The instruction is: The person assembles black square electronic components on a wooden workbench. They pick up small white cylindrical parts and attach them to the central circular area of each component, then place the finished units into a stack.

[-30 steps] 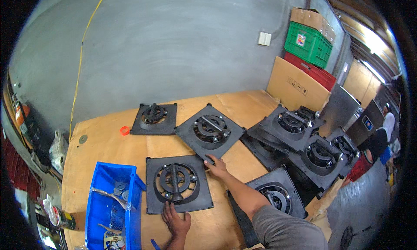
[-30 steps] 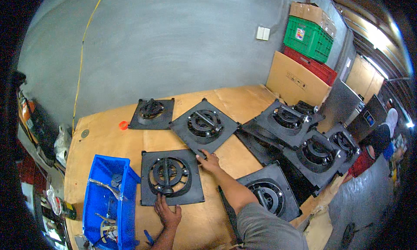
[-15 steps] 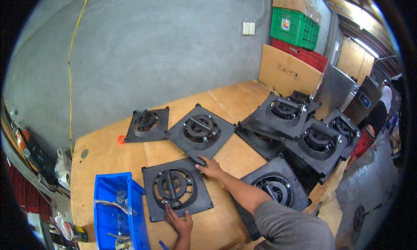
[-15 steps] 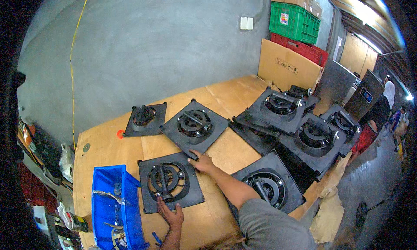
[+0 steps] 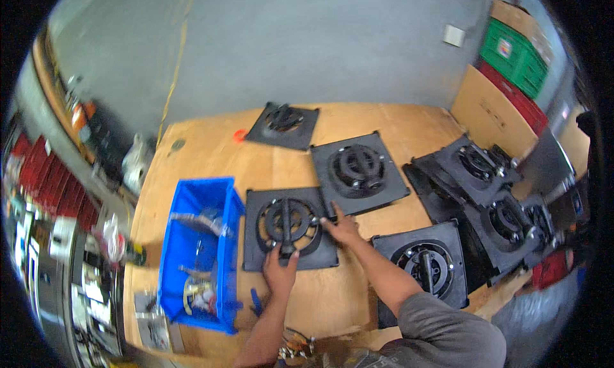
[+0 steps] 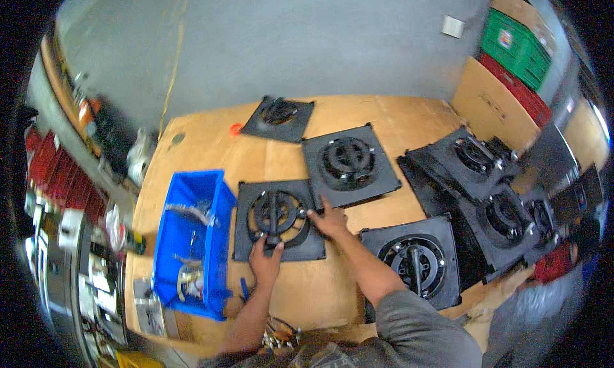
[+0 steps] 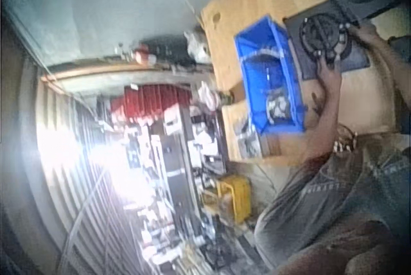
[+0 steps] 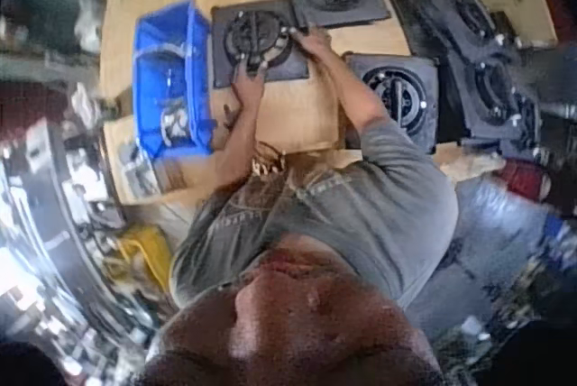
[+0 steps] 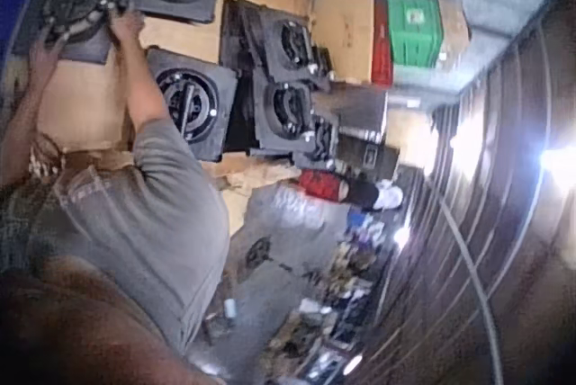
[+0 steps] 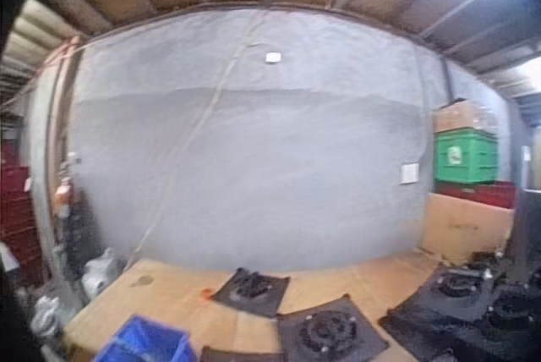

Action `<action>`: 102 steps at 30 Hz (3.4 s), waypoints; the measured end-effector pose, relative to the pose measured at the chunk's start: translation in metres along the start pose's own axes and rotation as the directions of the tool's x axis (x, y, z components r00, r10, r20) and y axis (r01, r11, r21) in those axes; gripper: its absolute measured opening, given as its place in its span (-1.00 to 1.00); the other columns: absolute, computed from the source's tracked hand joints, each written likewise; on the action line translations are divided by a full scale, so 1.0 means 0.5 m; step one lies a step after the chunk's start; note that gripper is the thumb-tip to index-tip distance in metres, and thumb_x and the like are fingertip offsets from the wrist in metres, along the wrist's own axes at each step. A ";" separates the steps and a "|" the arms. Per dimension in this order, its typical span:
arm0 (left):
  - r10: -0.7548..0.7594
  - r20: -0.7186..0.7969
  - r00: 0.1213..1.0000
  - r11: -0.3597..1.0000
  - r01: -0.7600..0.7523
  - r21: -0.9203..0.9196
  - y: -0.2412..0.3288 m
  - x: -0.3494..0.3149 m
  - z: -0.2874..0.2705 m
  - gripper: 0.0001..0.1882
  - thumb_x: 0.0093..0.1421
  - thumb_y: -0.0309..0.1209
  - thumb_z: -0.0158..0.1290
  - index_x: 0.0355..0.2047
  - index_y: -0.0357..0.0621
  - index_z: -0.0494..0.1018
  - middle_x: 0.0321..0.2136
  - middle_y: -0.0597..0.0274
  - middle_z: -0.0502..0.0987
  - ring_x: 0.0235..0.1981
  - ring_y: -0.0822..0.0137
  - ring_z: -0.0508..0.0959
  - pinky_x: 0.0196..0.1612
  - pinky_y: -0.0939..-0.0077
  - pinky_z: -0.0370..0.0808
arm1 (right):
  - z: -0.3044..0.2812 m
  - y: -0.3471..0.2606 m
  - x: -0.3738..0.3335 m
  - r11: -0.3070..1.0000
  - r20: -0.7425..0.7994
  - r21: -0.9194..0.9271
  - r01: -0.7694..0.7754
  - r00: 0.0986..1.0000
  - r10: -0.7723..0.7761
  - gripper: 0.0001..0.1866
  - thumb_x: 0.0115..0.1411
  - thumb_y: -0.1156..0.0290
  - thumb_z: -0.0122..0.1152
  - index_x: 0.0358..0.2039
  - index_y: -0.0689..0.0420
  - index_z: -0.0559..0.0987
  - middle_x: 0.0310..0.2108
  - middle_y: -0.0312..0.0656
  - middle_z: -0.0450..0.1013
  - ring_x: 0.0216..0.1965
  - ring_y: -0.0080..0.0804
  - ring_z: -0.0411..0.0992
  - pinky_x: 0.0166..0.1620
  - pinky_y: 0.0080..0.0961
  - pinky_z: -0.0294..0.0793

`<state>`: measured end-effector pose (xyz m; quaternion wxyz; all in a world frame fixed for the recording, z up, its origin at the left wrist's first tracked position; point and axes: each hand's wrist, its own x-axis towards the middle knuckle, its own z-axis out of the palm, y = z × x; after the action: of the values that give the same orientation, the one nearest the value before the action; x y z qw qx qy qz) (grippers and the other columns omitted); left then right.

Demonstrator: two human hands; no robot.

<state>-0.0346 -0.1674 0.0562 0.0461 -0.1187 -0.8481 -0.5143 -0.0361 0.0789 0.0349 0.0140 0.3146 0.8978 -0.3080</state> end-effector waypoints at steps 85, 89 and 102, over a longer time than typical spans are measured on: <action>0.007 0.727 0.686 1.000 -0.015 0.005 -0.056 -0.173 -0.349 -0.77 0.13 -0.35 0.18 -0.29 -0.27 0.52 -0.46 0.09 0.60 -0.43 0.36 0.59 -0.33 0.46 0.52 | 0.014 -0.140 -0.724 0.882 -0.103 0.417 0.220 0.975 -0.195 -0.74 0.04 0.42 0.35 -0.26 0.23 0.55 -0.40 -0.20 0.52 -0.40 -0.53 0.46 -0.28 -0.55 0.47; 0.090 0.850 0.518 0.872 0.371 -0.319 0.032 -0.179 -0.402 -0.83 0.23 -0.46 0.09 -0.23 -0.33 0.48 -0.32 0.25 0.57 -0.33 0.51 0.52 -0.26 0.57 0.49 | 0.004 -0.187 -0.732 0.859 -0.062 0.428 0.279 0.958 -0.280 -0.74 0.05 0.42 0.34 -0.26 0.24 0.55 -0.39 -0.18 0.53 -0.37 -0.50 0.49 -0.26 -0.54 0.48; 0.181 0.868 0.463 0.711 0.548 -0.441 0.029 -0.210 -0.398 -0.79 0.23 -0.39 0.11 -0.24 -0.30 0.51 -0.38 0.26 0.56 -0.41 0.51 0.52 -0.32 0.57 0.50 | -0.052 -0.242 -0.763 0.859 -0.044 0.252 0.446 0.892 -0.450 -0.75 0.07 0.31 0.28 -0.28 0.19 0.57 -0.35 -0.06 0.52 -0.32 -0.15 0.53 -0.23 -0.34 0.49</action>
<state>0.0617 -0.3531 0.1406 -0.4958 -0.2680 -0.5091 -0.6506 0.2045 -0.1929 0.2053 -0.0911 0.0937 0.8989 -0.4181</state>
